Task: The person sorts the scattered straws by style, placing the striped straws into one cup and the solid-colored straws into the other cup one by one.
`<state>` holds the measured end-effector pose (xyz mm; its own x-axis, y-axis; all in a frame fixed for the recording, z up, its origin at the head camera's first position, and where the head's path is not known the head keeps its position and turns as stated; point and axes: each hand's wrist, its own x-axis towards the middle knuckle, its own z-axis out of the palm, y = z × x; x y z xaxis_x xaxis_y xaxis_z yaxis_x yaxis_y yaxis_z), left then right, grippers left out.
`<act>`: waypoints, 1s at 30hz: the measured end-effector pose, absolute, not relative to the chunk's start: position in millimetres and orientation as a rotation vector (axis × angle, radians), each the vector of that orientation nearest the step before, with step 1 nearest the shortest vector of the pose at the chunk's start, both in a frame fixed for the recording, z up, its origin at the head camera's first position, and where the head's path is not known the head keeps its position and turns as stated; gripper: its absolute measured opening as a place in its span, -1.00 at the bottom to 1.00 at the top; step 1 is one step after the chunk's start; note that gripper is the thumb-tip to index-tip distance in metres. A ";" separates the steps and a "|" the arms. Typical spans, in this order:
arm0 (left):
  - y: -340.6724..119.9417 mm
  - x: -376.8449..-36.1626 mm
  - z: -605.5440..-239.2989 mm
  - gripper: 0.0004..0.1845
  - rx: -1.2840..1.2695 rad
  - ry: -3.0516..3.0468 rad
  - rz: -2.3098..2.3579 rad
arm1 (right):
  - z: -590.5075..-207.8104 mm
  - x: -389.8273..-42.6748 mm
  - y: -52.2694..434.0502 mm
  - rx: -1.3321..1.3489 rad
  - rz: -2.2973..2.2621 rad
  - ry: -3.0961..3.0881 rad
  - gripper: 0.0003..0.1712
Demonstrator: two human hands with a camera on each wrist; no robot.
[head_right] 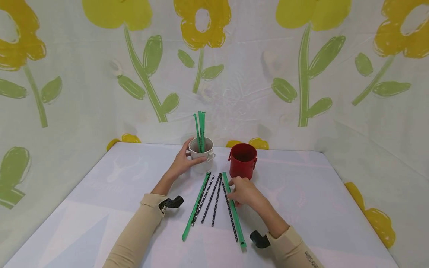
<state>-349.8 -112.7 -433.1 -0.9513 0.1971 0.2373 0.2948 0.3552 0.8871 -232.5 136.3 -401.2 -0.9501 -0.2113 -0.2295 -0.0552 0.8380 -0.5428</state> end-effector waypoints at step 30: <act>-111.8 -348.2 -432.3 0.07 -0.441 -2.522 -1.656 | -399.5 -233.3 136.2 -0.247 -0.899 2.778 -0.44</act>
